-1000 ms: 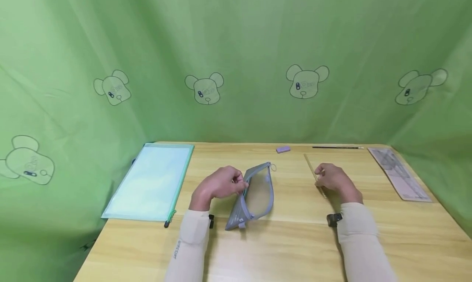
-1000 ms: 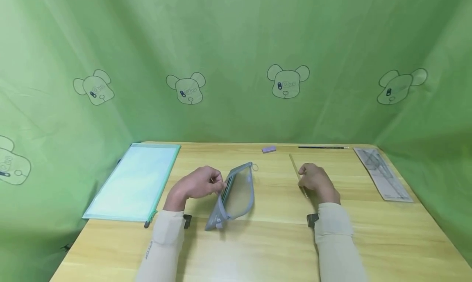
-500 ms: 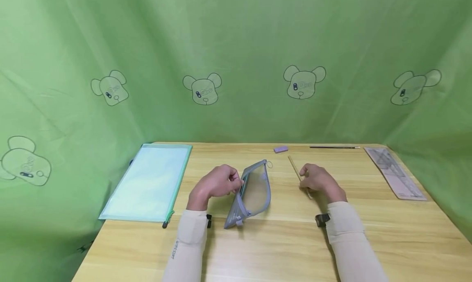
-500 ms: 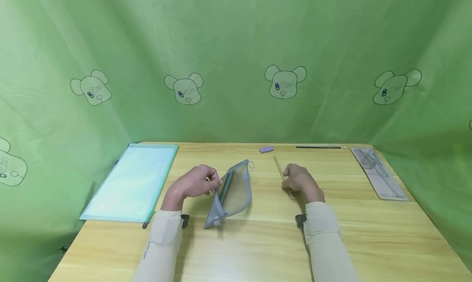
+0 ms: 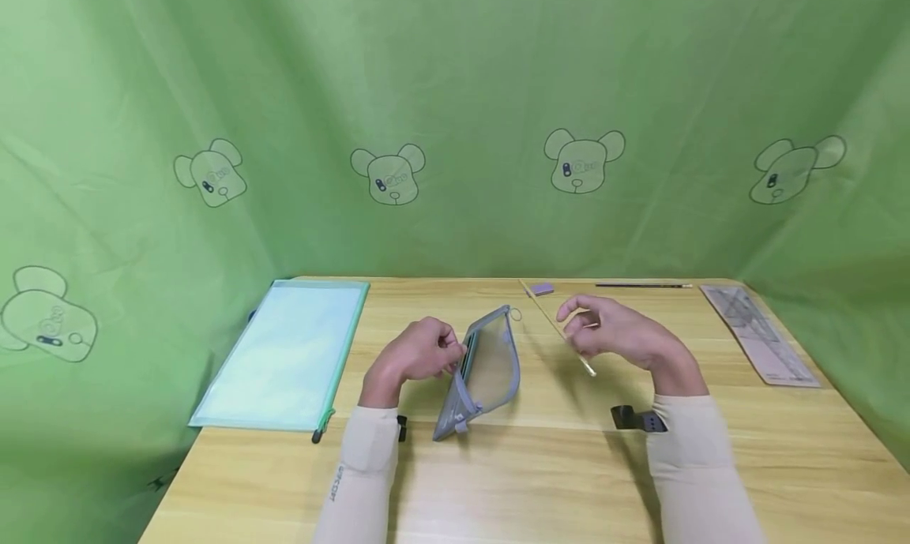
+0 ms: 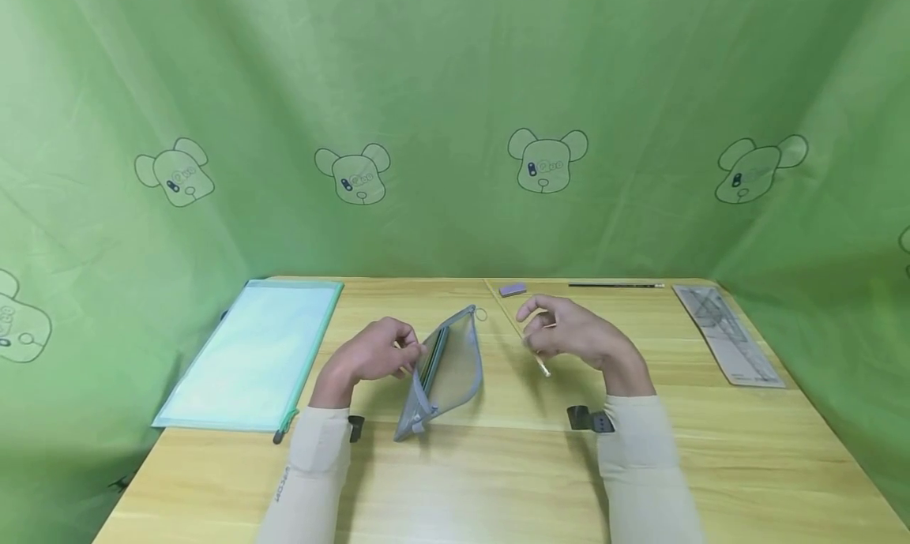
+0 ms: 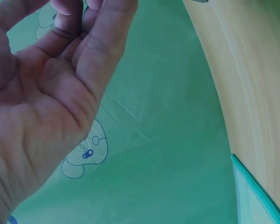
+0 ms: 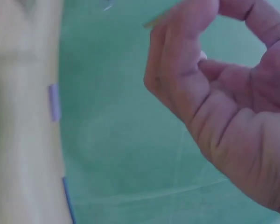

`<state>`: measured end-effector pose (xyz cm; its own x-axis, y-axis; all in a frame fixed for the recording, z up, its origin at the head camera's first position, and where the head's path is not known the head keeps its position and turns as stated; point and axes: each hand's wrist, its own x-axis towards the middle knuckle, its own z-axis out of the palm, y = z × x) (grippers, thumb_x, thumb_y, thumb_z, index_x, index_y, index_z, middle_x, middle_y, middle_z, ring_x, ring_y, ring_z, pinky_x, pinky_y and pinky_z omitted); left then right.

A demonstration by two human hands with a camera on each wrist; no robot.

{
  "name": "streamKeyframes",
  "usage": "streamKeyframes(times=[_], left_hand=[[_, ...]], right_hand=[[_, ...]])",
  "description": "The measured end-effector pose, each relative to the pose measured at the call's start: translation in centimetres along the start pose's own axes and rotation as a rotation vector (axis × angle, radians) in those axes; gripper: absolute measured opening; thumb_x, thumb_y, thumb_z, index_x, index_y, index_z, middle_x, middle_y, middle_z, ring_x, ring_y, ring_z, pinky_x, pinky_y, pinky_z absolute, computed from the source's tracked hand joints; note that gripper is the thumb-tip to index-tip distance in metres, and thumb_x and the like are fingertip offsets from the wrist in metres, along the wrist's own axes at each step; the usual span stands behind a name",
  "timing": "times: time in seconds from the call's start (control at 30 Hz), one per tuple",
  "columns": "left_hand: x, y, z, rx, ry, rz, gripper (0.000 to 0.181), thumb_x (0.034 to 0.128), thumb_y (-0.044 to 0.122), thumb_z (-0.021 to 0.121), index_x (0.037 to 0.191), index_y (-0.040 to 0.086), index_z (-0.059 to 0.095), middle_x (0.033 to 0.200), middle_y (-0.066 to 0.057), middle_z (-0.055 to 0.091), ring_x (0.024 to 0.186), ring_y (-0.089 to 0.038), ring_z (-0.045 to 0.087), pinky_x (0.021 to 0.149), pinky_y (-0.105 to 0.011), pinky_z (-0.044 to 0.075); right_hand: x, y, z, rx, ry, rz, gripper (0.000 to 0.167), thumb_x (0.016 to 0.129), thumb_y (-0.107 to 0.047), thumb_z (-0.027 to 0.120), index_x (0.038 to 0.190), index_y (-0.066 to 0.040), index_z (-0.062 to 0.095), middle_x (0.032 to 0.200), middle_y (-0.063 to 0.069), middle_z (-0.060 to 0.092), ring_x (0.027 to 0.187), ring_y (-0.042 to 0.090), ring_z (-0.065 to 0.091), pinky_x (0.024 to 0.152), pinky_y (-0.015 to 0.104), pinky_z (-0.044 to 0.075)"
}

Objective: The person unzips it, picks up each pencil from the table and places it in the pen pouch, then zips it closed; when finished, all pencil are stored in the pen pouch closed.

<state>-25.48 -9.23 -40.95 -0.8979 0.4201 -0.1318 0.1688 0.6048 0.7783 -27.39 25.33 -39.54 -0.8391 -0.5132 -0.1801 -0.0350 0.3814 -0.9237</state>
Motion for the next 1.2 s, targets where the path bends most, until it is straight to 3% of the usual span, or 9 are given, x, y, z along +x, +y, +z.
streamKeyframes(times=[0.2,0.4,0.63,0.77,0.93,1.2], left_hand=[[0.0,0.0,0.0,-0.01,0.008,-0.014,0.026,0.1066,0.018,0.065,0.083,0.007,0.068,0.088,-0.008,0.077,0.087,-0.032,0.079,0.079,-0.049,0.066],[0.1,0.0,0.1,-0.017,0.009,-0.01,0.024,0.1066,0.016,0.063,0.085,0.006,0.068,0.09,-0.012,0.079,0.093,-0.038,0.08,0.08,-0.05,0.066],[0.2,0.3,0.5,-0.039,-0.016,0.007,0.025,0.1067,0.017,0.065,0.085,0.006,0.068,0.092,-0.016,0.079,0.095,-0.041,0.08,0.081,-0.049,0.066],[0.3,0.5,0.8,-0.044,-0.065,0.048,0.024,0.1059,0.017,0.067,0.084,0.007,0.067,0.088,-0.01,0.077,0.095,-0.042,0.08,0.079,-0.04,0.066],[0.3,0.7,1.0,-0.008,-0.096,0.112,0.023,0.1051,0.015,0.069,0.083,0.008,0.066,0.087,-0.008,0.076,0.088,-0.033,0.081,0.073,-0.029,0.063],[0.5,0.9,1.3,0.016,-0.09,0.137,0.022,0.105,0.015,0.068,0.085,0.005,0.068,0.087,-0.011,0.077,0.077,-0.02,0.077,0.07,-0.028,0.062]], right_hand=[[-0.8,-1.5,0.9,-0.025,-0.171,-0.078,0.032,0.082,0.012,0.058,0.111,0.009,0.046,0.091,0.001,0.054,0.078,0.011,0.055,0.068,0.024,0.051],[-0.6,-1.9,2.1,-0.087,-0.212,-0.017,0.029,0.079,0.012,0.057,0.104,0.005,0.044,0.09,0.004,0.053,0.072,0.013,0.055,0.067,0.024,0.049],[1.1,-1.1,3.5,-0.07,-0.174,0.031,0.027,0.081,0.011,0.057,0.105,0.005,0.045,0.08,0.001,0.052,0.067,0.013,0.053,0.062,0.021,0.044],[2.1,-0.8,4.3,-0.049,-0.112,0.038,0.026,0.082,0.01,0.057,0.105,0.005,0.047,0.075,-0.001,0.052,0.064,0.013,0.053,0.061,0.022,0.045],[2.8,-0.9,5.3,-0.062,-0.032,0.037,0.026,0.079,0.01,0.06,0.103,0.004,0.05,0.071,-0.001,0.052,0.062,0.012,0.052,0.059,0.022,0.044],[3.0,-1.8,6.7,-0.121,0.064,0.025,0.022,0.081,0.009,0.063,0.1,0.001,0.055,0.077,0.0,0.053,0.069,0.015,0.052,0.061,0.023,0.047]])
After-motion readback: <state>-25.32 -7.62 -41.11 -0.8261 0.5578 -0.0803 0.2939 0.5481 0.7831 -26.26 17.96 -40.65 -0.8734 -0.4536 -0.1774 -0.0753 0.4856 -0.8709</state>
